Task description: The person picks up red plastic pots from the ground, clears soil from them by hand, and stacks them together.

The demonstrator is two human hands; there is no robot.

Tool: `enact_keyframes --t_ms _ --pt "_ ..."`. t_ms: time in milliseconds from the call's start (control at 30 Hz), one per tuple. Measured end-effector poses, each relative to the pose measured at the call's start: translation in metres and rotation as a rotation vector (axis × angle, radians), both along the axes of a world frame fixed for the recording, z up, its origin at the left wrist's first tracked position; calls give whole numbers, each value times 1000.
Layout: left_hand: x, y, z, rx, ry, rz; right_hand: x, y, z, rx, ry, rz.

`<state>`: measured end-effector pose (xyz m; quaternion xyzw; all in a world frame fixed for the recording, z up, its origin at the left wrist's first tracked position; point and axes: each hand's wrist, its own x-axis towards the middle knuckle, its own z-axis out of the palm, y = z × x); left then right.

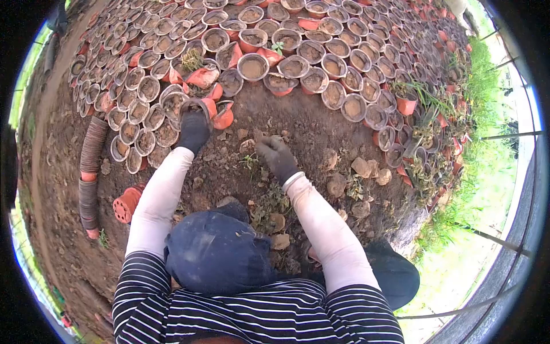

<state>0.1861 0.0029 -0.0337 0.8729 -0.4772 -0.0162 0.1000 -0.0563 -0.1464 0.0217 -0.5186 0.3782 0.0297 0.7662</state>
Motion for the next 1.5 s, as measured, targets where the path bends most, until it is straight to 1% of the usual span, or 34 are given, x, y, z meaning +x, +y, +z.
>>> enact_keyframes --t_ms 67,100,133,200,233,267,367,400,467,500,567,600,667,700,733,767,833,867,967,1033,1100,1133,1200,1233,1267,1333,1367,1400,1433,1467,1500 --pt "-26 10 28 -121 -102 -52 14 -9 -16 24 -14 -96" --pt "-43 14 34 -198 4 -3 20 -11 -22 37 -19 -146" --pt "-60 17 39 -275 110 49 28 -12 -14 6 71 -133" --pt "-91 15 40 -523 517 198 24 -4 -36 -443 -248 60" --pt "-105 13 33 -691 820 299 30 5 -27 -28 -251 -75" --pt "-116 11 31 -859 1124 403 37 15 -17 362 -217 -274" --pt "-134 13 38 -909 1442 509 35 31 -19 -236 -181 -263" --pt "-135 14 41 -849 1387 487 34 33 -29 -370 -121 -269" --pt "-137 12 46 -729 1276 431 31 26 -29 -446 -121 -285" --pt "-137 10 45 -758 1322 362 31 20 -28 -485 -123 -292" --pt "-139 7 43 -814 1413 232 25 3 -22 -484 -177 -269" --pt "-141 8 46 -828 1437 296 20 -5 -18 -482 -202 -256" --pt "-143 7 60 -860 1485 427 13 -19 12 -558 -110 -148" --pt "-143 8 59 -884 1487 473 8 -25 22 -596 -65 -93" --pt "-139 9 58 -909 1486 519 4 -31 24 -577 -115 -88" --pt "-135 10 57 -933 1483 566 -1 -37 27 -696 -191 -55" --pt "-125 17 60 -910 1387 529 -7 -43 34 -924 -347 17" --pt "-123 20 61 -893 1343 511 -10 -44 29 -1094 -280 102" --pt "-118 16 61 -926 1373 539 -21 -49 18 -1396 10 356" --pt "-118 19 70 -882 1149 379 -24 -48 20 -1394 -81 237" --pt "-121 28 71 -789 1049 359 -22 -41 32 -1423 -189 123" --pt "-124 30 65 -732 1060 406 -23 -46 26 -1416 -107 274" --pt "-119 24 54 -727 1110 425 -31 -51 20 -1396 -18 281" --pt "-116 20 48 -778 1152 420 -28 -54 22 -1385 21 296" --pt "-124 24 45 -811 1206 435 -24 -47 44 -1412 -32 160" --pt "-129 31 50 -843 1050 335 -29 -52 31 -1391 -24 314" --pt "-126 37 25 -770 960 305 -31 -62 23 -1397 -30 376" --pt "-123 42 0 -701 867 277 -45 -74 -12 -1477 97 496" --pt "-116 32 12 -734 947 288 -37 -76 -2 -1450 1 349" --pt "-114 21 35 -769 1034 318 -29 -71 20 -1410 -98 228" --pt "-118 27 43 -702 1053 351 -35 -58 37 -1332 -170 121"
